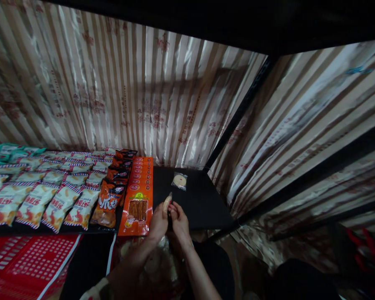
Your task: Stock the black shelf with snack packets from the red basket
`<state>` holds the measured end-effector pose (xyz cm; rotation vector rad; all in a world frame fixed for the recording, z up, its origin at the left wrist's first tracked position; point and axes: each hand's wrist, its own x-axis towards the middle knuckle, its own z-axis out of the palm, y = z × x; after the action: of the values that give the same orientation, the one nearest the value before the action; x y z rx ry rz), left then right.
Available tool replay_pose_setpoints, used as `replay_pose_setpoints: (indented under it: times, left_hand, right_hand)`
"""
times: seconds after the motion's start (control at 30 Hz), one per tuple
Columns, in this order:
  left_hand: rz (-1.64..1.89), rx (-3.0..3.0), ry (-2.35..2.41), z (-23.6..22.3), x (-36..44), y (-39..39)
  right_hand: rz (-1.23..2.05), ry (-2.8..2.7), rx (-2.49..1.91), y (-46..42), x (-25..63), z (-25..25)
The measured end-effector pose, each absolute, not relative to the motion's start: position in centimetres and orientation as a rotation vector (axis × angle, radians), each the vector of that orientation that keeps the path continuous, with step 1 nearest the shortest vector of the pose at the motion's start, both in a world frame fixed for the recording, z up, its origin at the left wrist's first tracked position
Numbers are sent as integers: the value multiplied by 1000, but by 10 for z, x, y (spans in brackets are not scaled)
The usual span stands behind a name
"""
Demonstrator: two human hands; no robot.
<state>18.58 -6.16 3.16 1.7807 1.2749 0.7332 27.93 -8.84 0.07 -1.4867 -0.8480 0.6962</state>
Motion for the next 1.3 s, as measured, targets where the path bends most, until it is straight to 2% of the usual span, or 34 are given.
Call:
replay_pose_setpoints:
  times: [0.27, 0.4, 0.63, 0.73, 0.83, 1.03, 1.17, 1.3]
  left_hand:
    - [783, 1362, 1237, 33, 185, -49]
    - [863, 987, 1054, 36, 188, -47]
    - [942, 582, 906, 37, 191, -42]
    - [911, 544, 913, 39, 193, -38]
    - [848, 604, 969, 43, 196, -34]
    - [679, 998, 1118, 45, 195, -19]
    - [522, 1448, 1151, 48, 191, -5]
    - [380, 1764, 1133, 62, 186, 9]
  right_hand:
    - [637, -862, -1518, -84, 280, -4]
    - [594, -768, -1581, -79, 282, -2]
    - [856, -579, -1445, -68, 282, 0]
    - [860, -595, -1460, -67, 285, 1]
    - [692, -733, -1639, -68, 291, 4]
    - [63, -1470, -1904, -68, 305, 28]
    - [54, -1804, -1879, -61, 313, 44]
    - [130, -1848, -1816, -52, 322, 51]
